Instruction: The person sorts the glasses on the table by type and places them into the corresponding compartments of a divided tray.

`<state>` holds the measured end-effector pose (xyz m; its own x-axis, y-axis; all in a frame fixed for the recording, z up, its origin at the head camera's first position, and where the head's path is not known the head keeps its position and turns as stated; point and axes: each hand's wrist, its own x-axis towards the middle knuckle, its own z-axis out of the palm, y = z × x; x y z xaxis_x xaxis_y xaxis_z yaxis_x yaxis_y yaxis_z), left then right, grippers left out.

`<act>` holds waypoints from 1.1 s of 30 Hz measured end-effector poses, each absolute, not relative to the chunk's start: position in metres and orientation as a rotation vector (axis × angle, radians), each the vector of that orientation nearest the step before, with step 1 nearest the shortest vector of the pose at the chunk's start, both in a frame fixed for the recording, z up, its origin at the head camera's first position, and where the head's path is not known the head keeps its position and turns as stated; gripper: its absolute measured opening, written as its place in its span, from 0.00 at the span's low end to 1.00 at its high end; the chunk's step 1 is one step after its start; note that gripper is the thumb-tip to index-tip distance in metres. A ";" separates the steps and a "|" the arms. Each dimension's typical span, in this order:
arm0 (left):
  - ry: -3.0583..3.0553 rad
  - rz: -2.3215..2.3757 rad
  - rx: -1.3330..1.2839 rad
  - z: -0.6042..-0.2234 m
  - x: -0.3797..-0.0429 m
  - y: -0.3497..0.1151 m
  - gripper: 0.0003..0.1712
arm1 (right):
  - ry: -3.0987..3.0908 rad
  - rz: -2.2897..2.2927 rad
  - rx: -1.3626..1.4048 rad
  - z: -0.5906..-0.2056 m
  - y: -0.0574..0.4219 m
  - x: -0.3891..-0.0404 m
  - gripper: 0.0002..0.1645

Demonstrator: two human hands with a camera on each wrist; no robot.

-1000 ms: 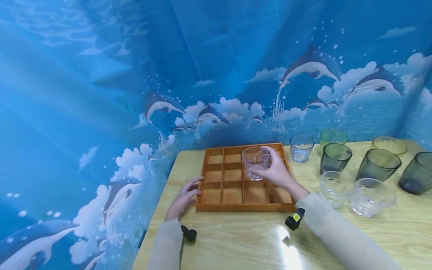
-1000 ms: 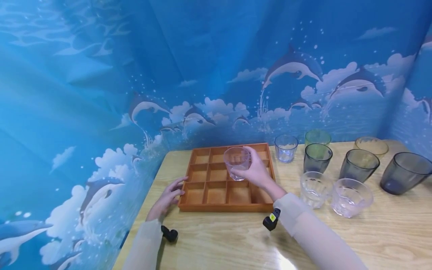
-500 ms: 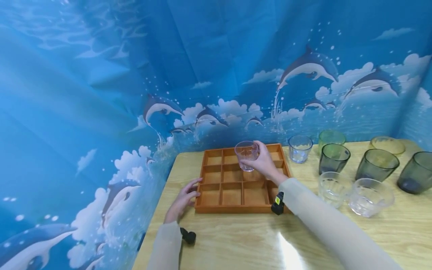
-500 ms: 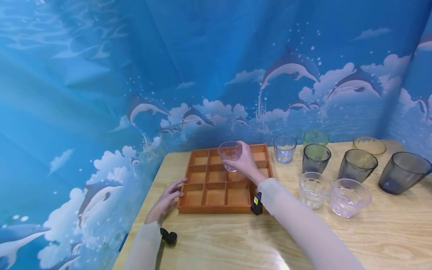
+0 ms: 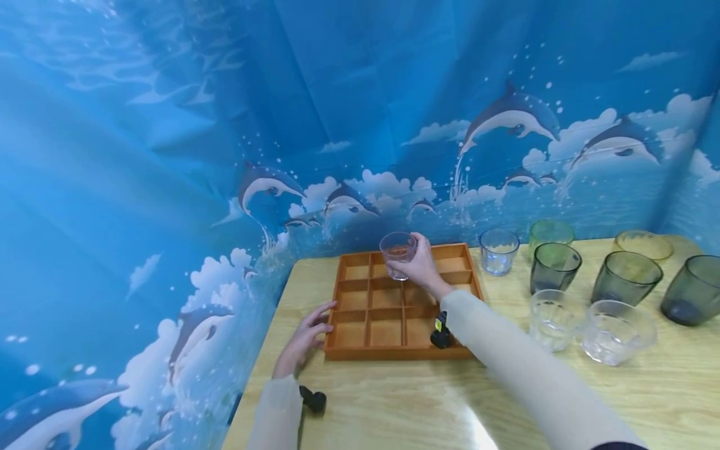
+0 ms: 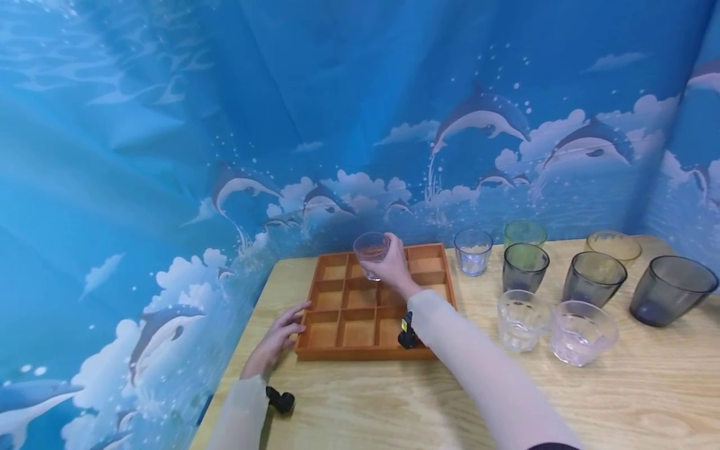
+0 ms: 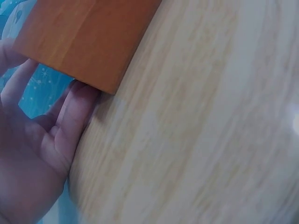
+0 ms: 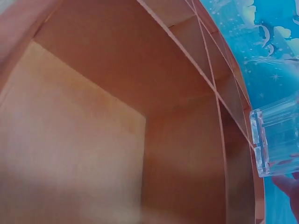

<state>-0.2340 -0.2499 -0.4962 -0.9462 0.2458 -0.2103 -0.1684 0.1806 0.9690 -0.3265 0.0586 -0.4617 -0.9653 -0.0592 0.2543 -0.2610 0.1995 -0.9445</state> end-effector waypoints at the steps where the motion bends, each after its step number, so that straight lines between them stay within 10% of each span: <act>1: 2.137 1.830 0.070 -0.496 -0.234 -0.250 0.32 | -2.305 1.855 0.302 -0.462 0.056 -0.327 0.54; 33: 2.128 1.855 0.047 -0.525 -0.243 -0.258 0.31 | -2.326 1.986 0.220 -0.481 0.025 -0.343 0.52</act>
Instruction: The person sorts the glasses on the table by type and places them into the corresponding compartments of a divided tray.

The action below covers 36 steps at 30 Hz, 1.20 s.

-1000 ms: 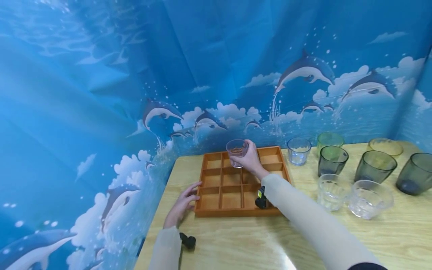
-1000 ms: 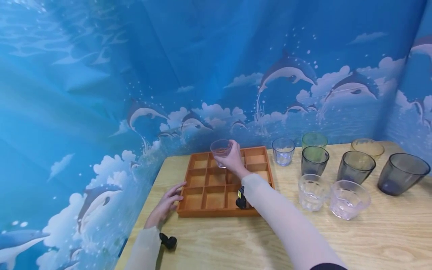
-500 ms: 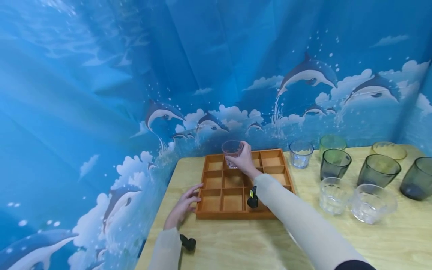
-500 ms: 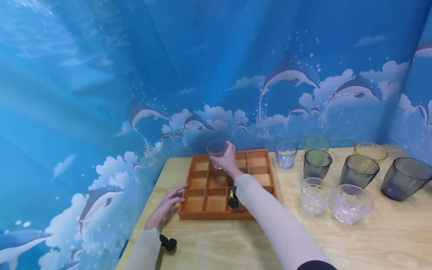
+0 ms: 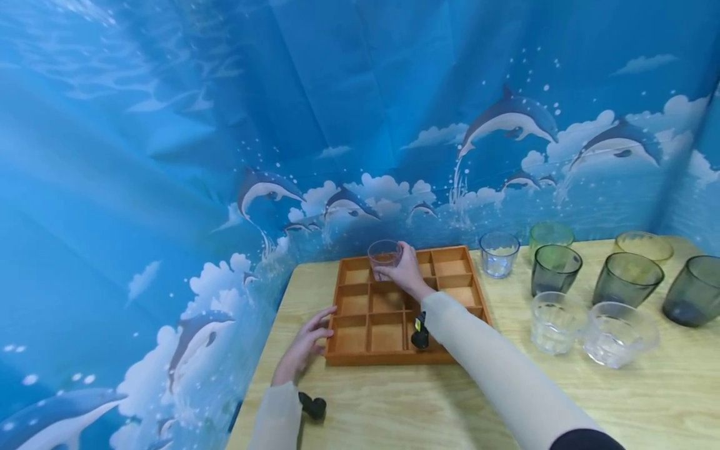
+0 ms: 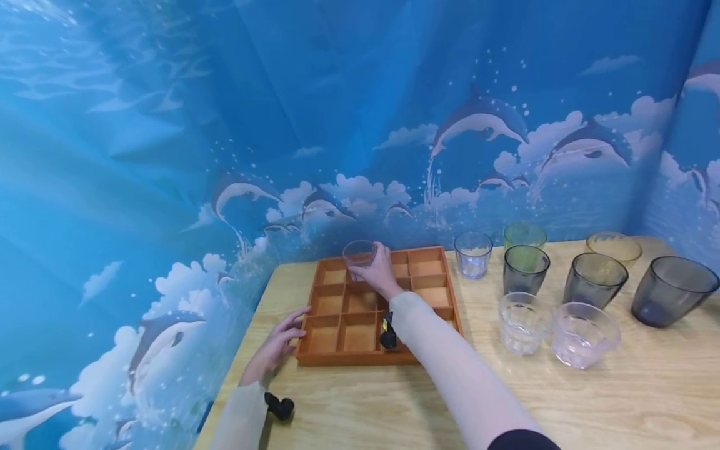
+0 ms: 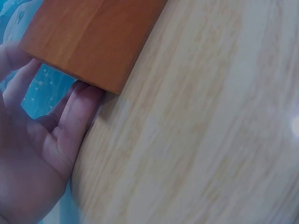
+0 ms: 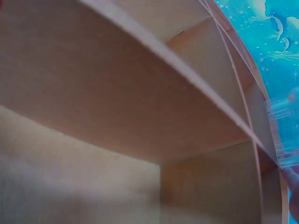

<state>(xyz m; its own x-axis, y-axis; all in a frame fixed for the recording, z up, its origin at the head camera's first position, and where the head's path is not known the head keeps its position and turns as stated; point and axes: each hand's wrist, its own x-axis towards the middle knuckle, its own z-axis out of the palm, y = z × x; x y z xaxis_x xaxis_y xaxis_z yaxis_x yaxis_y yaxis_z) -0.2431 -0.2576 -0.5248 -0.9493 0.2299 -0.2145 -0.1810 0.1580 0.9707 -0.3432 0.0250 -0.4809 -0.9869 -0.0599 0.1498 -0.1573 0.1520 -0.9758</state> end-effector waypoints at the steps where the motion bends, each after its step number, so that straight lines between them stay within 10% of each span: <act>1: 2.130 1.854 0.046 -0.524 -0.243 -0.258 0.31 | -2.346 1.981 0.228 -0.482 0.026 -0.343 0.51; 36: 2.095 1.869 0.032 -0.514 -0.239 -0.257 0.31 | -2.374 1.996 0.258 -0.461 0.069 -0.304 0.24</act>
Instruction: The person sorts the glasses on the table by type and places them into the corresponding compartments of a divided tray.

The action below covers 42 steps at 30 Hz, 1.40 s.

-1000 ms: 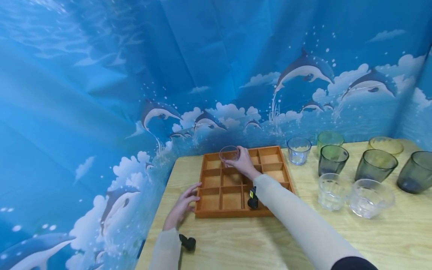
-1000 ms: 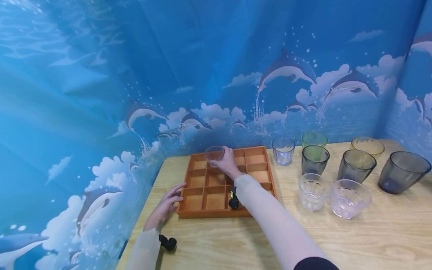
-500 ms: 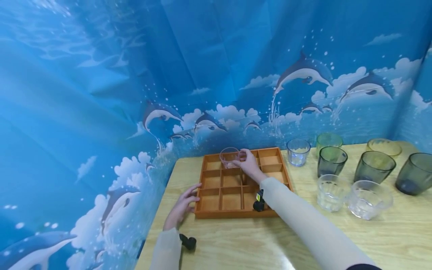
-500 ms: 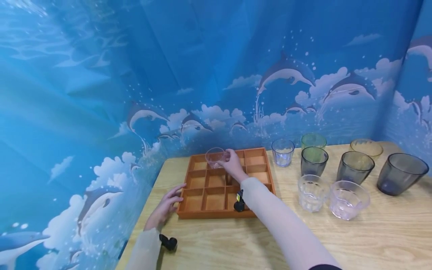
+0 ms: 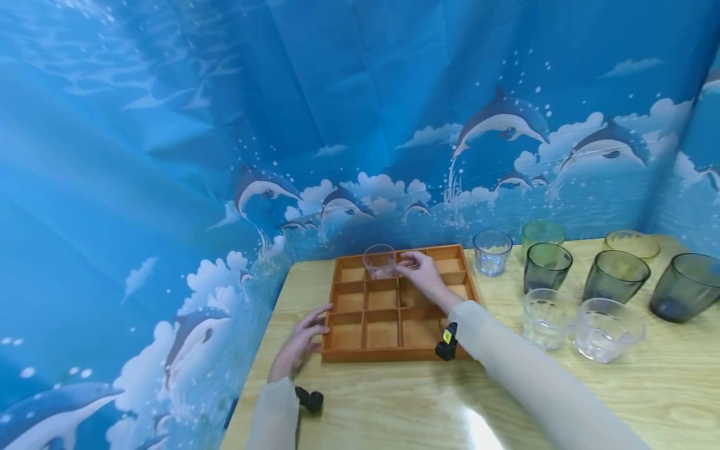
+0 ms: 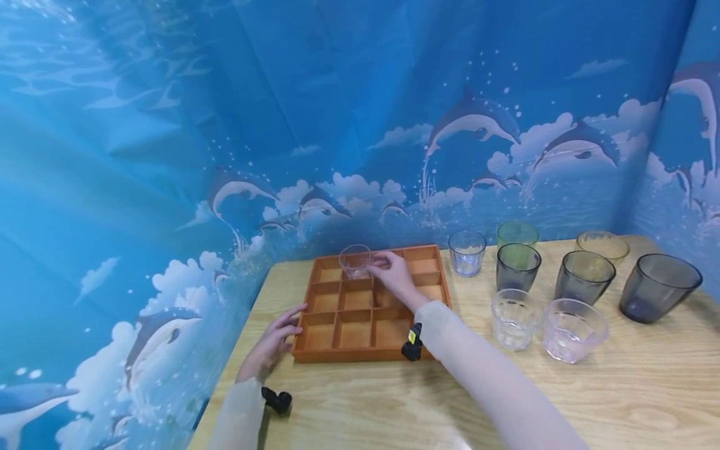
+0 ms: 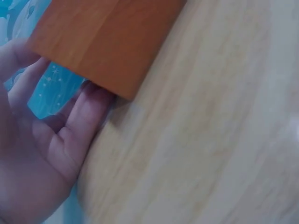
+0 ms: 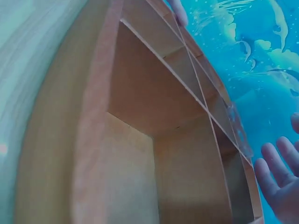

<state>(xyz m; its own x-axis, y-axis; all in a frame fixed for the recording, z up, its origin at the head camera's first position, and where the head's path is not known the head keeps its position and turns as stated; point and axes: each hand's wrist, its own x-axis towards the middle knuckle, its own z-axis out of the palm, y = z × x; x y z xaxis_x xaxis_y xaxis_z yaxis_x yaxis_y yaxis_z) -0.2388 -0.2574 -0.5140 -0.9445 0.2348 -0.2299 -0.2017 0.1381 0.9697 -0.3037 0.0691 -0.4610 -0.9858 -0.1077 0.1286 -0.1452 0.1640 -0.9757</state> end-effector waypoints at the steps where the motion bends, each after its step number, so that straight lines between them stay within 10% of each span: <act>1: 2.097 1.868 0.031 -0.518 -0.240 -0.259 0.31 | -2.380 2.012 0.247 -0.461 0.071 -0.301 0.24; 42: 2.004 1.747 0.089 -0.513 -0.253 -0.274 0.36 | -2.409 2.188 0.367 -0.448 0.156 -0.189 0.28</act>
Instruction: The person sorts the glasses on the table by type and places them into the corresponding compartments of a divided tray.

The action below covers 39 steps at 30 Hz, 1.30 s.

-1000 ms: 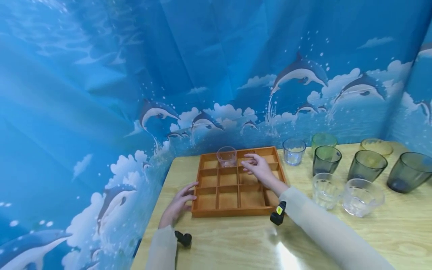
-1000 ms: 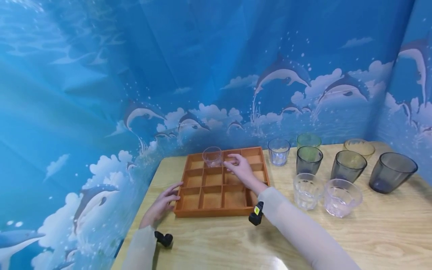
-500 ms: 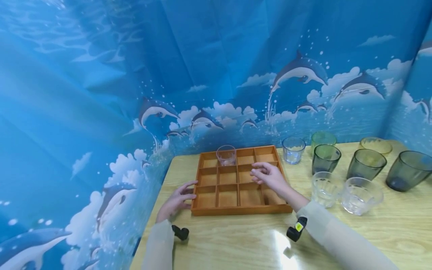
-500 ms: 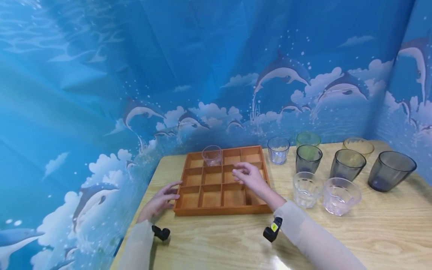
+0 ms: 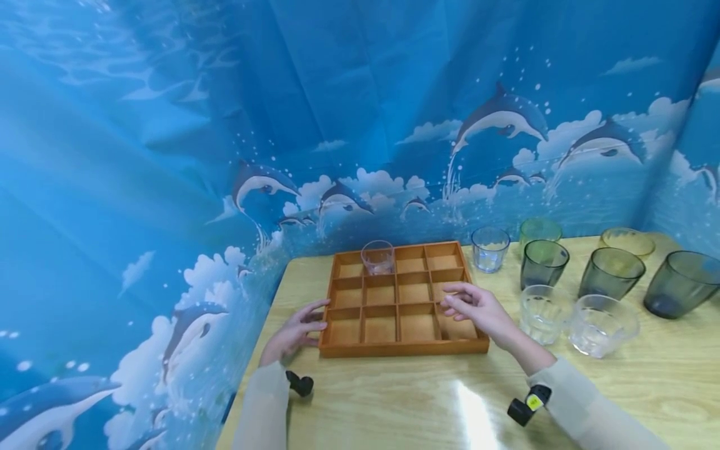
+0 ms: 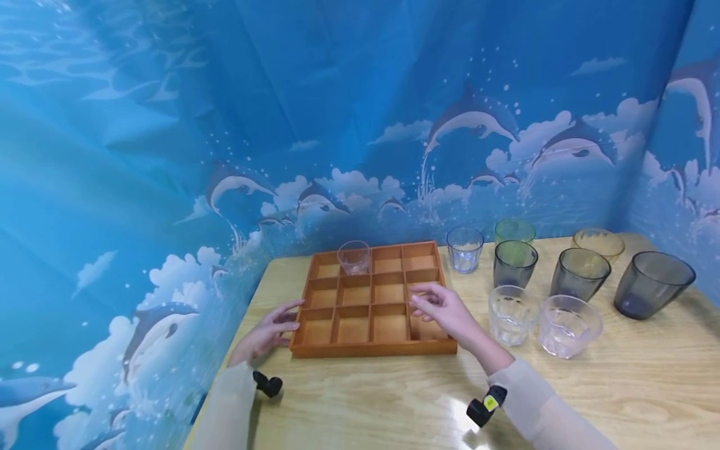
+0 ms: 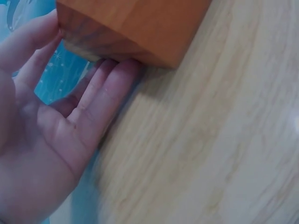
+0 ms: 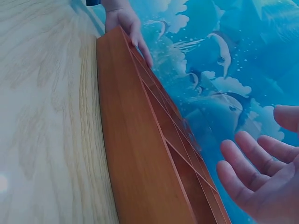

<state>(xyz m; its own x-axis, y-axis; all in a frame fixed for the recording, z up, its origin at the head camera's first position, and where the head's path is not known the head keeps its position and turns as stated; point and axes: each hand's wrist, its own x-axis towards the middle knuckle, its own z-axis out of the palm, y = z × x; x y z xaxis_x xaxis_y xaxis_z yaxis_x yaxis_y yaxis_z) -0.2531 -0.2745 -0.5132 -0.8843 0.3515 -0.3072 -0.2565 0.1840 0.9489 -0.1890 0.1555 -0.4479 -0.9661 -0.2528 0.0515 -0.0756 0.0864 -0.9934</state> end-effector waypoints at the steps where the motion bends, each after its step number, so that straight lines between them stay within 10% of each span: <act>1: 2.007 1.747 0.089 -0.514 -0.253 -0.275 0.36 | 2.219 -2.006 -0.342 -0.448 0.159 -0.187 0.29; 39: 1.996 1.792 0.087 -0.518 -0.252 -0.273 0.34 | 2.723 -2.176 -0.373 -0.435 0.325 -0.111 0.23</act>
